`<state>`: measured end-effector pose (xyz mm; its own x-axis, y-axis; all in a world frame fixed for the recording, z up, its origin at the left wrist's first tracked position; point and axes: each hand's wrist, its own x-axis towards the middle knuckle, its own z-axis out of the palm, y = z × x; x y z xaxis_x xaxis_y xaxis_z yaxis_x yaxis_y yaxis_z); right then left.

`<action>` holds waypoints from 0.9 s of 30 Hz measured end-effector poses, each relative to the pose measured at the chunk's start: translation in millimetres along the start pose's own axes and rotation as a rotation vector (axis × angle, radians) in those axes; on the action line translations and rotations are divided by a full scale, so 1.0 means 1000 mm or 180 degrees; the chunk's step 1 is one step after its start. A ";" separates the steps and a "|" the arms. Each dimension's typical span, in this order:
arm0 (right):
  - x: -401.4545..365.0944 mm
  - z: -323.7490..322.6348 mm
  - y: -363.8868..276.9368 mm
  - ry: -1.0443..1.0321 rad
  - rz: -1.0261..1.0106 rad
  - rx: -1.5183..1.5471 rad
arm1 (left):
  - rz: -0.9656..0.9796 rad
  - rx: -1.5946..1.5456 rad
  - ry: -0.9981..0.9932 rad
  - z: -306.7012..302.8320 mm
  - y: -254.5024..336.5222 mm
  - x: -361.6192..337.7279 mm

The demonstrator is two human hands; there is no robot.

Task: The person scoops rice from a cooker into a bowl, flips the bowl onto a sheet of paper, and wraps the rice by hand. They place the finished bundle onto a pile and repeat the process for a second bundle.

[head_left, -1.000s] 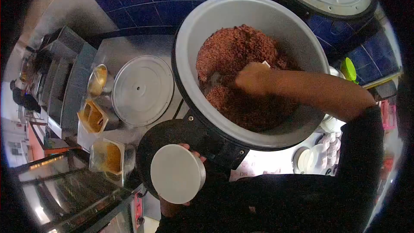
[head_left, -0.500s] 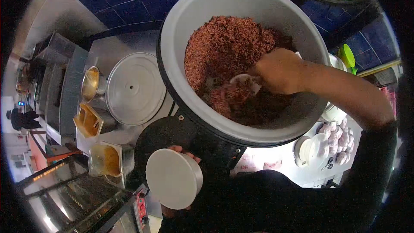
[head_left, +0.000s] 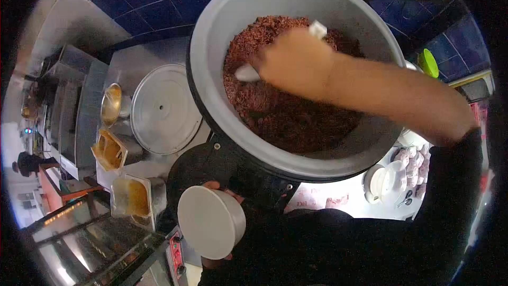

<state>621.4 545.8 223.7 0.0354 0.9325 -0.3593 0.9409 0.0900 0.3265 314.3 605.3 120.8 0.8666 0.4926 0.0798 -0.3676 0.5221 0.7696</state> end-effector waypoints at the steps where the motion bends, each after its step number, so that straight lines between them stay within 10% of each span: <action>1: 0.002 0.001 0.005 0.0629 0.0126 -0.0054 | -0.0090 -0.0076 -0.0011 -0.003 0.000 -0.001; 3: 0.002 0.010 0.005 0.1249 0.0277 -0.0116 | -0.0242 -0.0215 -0.0005 -0.010 0.002 -0.004; 9: 0.019 0.068 -0.025 0.0286 -0.0507 0.0218 | -0.0508 -0.0380 0.0047 -0.018 0.007 -0.005; 12: 0.021 0.051 -0.011 -0.1226 -0.0310 0.0279 | -0.0575 -0.0447 0.0062 -0.018 0.008 -0.005; 20: 0.014 -0.024 0.021 -0.0487 -0.0087 0.0611 | -0.0805 -0.0567 0.0203 -0.018 0.006 -0.005; 27: 0.021 0.050 -0.007 -0.0519 -0.0574 0.0241 | -0.0894 -0.0675 0.0213 -0.020 0.006 -0.003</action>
<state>632.2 547.2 169.6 -0.0873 0.8345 -0.5440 0.9593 0.2177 0.1800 302.2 621.3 112.6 0.9223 0.3503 -0.1633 -0.1862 0.7729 0.6065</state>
